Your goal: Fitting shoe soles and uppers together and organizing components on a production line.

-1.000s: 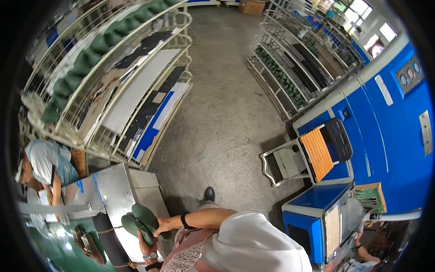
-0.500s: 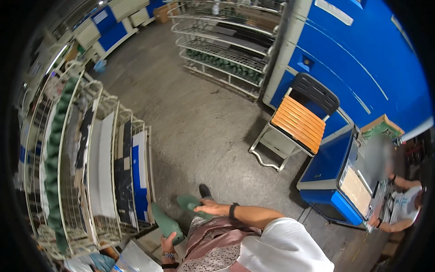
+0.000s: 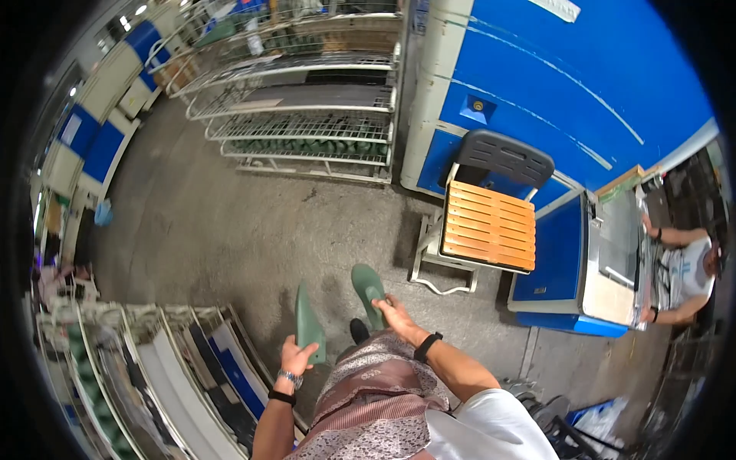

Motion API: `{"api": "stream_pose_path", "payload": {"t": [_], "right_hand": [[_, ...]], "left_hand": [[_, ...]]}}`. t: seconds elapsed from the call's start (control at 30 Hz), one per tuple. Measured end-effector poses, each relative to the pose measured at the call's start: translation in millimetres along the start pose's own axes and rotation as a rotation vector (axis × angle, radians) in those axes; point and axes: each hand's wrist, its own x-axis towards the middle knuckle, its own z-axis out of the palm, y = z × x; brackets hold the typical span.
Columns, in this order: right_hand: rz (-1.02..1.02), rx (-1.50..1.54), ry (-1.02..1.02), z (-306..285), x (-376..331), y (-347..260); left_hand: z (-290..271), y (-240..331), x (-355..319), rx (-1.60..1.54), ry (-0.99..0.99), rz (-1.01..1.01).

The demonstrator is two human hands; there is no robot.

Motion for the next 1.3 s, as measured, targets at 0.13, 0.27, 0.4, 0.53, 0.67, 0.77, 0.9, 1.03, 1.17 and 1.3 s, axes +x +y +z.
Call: {"api": "stream_pose_path", "payload": {"t": [0.13, 0.27, 0.4, 0.53, 0.67, 0.77, 0.9, 1.03, 1.17, 1.3], "right_hand": [[-0.089, 0.103, 0.162, 4, 45, -57], [-0.143, 0.235, 0.264, 0, 115, -100], [-0.179, 0.223, 0.376, -4, 196, -129], [-0.228, 0.192, 0.386, -17, 308, -172], [-0.321, 0.225, 0.384, -39, 407, -199], [-0.401, 0.279, 0.333, -48, 476, -226], [-0.5, 0.406, 0.363, -67, 540, -262], [-0.628, 0.495, 0.39, -73, 592, -278], [-0.79, 0.342, 0.433, -81, 629, -248], [-0.87, -0.229, 0.771, -87, 636, -236]], "left_hand": [[14, 90, 103, 0.203, -0.139, 0.062], [49, 171, 204, 0.358, -0.22, 0.102], [93, 214, 299, 0.373, -0.225, 0.134], [133, 230, 414, 0.445, -0.211, 0.207], [186, 253, 512, 0.339, -0.276, 0.289], [212, 246, 600, 0.406, -0.222, 0.483], [256, 278, 650, 0.439, -0.197, 0.731], [295, 308, 678, 0.374, -0.125, 0.829], [323, 300, 716, 0.216, -0.078, 0.921], [339, 283, 746, 0.106, -0.085, 0.96]]}}
